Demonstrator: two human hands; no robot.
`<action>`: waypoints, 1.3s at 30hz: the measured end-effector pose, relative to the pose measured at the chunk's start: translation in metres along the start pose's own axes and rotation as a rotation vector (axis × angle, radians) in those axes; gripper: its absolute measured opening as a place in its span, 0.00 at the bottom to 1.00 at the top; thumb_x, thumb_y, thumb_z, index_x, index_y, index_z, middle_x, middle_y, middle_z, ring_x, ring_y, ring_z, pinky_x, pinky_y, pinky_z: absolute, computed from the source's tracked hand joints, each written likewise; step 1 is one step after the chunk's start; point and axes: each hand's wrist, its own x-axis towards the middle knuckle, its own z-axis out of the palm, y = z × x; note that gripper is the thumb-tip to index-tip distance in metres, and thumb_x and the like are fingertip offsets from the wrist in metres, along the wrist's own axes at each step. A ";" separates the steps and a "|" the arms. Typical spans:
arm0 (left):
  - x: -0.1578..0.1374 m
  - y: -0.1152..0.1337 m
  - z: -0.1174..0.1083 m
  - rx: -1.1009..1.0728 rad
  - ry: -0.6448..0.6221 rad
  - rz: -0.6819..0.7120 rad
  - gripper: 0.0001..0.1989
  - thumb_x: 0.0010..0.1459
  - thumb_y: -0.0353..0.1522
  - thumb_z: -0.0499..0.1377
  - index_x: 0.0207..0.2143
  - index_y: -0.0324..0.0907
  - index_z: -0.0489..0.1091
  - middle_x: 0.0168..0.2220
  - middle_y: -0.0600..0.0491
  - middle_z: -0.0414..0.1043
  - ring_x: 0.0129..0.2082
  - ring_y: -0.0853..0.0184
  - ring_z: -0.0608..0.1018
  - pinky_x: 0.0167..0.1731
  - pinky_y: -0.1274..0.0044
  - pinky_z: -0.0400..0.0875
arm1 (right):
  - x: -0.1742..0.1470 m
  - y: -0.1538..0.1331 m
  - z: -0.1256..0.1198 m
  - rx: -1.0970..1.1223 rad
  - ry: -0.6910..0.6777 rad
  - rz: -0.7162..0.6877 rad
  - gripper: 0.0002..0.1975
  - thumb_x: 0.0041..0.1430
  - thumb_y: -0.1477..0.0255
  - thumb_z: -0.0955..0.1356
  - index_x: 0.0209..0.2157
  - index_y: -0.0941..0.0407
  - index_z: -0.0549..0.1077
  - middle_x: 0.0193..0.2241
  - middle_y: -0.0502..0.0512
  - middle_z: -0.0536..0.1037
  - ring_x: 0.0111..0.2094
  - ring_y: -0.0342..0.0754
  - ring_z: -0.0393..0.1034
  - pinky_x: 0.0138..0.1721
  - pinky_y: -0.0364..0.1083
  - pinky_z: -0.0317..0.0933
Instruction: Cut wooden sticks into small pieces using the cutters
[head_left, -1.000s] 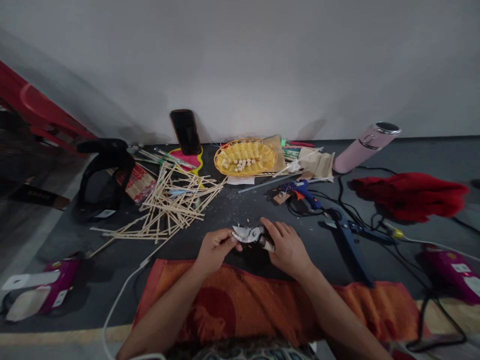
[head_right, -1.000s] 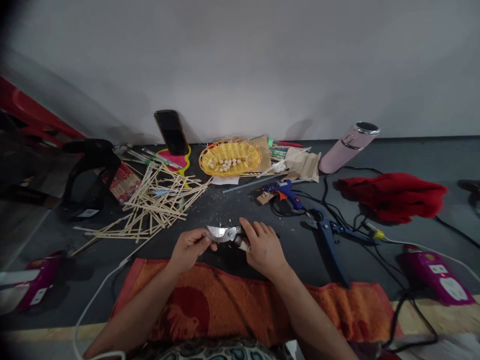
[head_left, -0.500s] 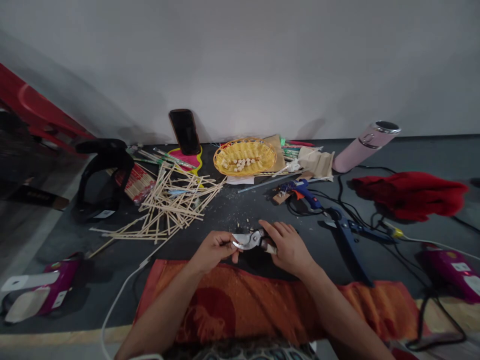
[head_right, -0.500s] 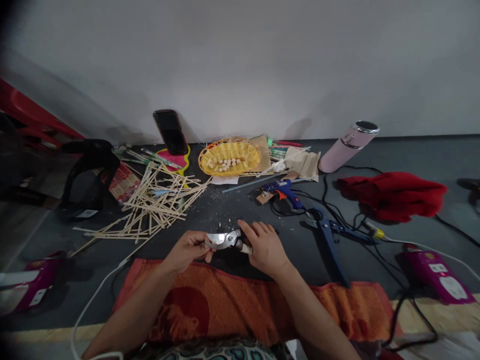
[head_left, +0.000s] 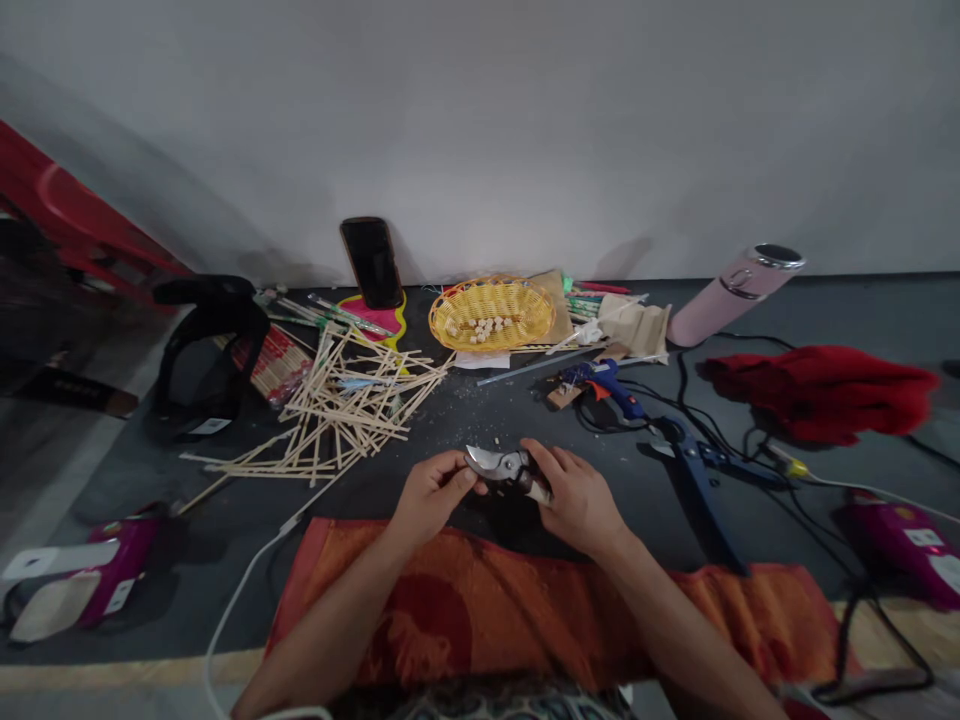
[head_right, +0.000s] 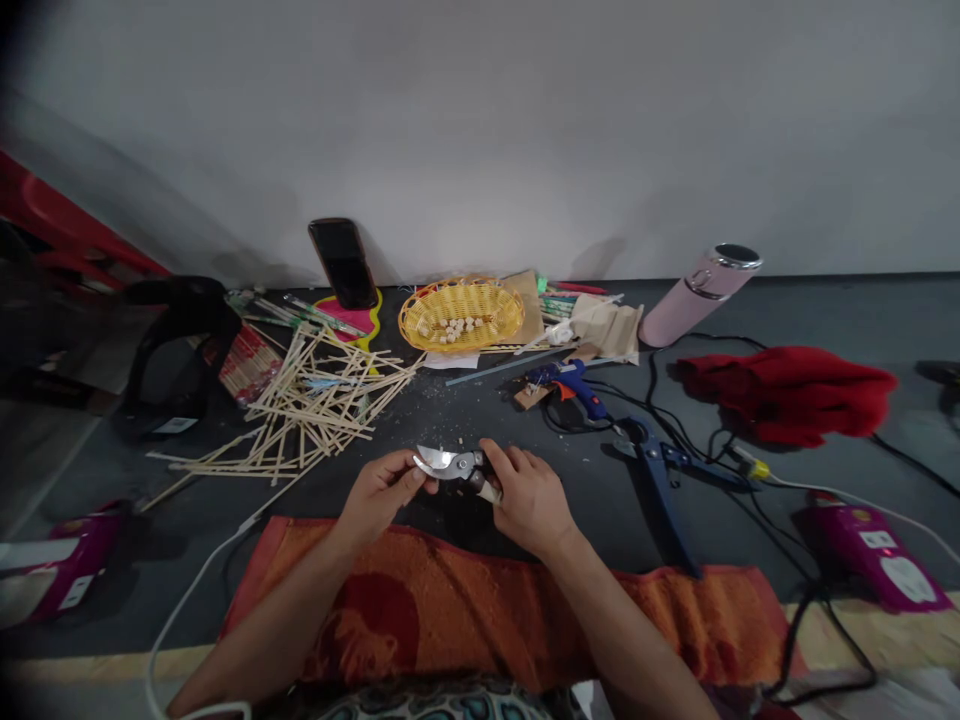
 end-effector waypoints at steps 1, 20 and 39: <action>0.000 0.001 0.001 0.015 0.018 0.013 0.14 0.58 0.40 0.57 0.33 0.37 0.74 0.28 0.51 0.75 0.22 0.72 0.67 0.23 0.82 0.58 | 0.000 0.000 0.000 0.003 0.001 0.003 0.29 0.53 0.76 0.64 0.58 0.56 0.59 0.39 0.57 0.73 0.39 0.51 0.66 0.42 0.46 0.58; 0.000 -0.001 -0.004 0.024 -0.066 0.037 0.16 0.59 0.39 0.57 0.24 0.38 0.72 0.21 0.53 0.72 0.24 0.69 0.71 0.30 0.79 0.62 | -0.002 0.003 0.000 -0.038 -0.023 -0.054 0.34 0.54 0.77 0.63 0.62 0.57 0.53 0.46 0.61 0.70 0.45 0.55 0.62 0.46 0.51 0.54; -0.001 0.002 -0.002 -0.077 -0.044 0.037 0.17 0.61 0.39 0.55 0.23 0.37 0.68 0.20 0.55 0.66 0.22 0.72 0.66 0.27 0.80 0.59 | -0.003 0.001 0.005 -0.006 -0.017 -0.039 0.28 0.56 0.76 0.62 0.59 0.57 0.59 0.39 0.58 0.73 0.38 0.51 0.67 0.42 0.47 0.59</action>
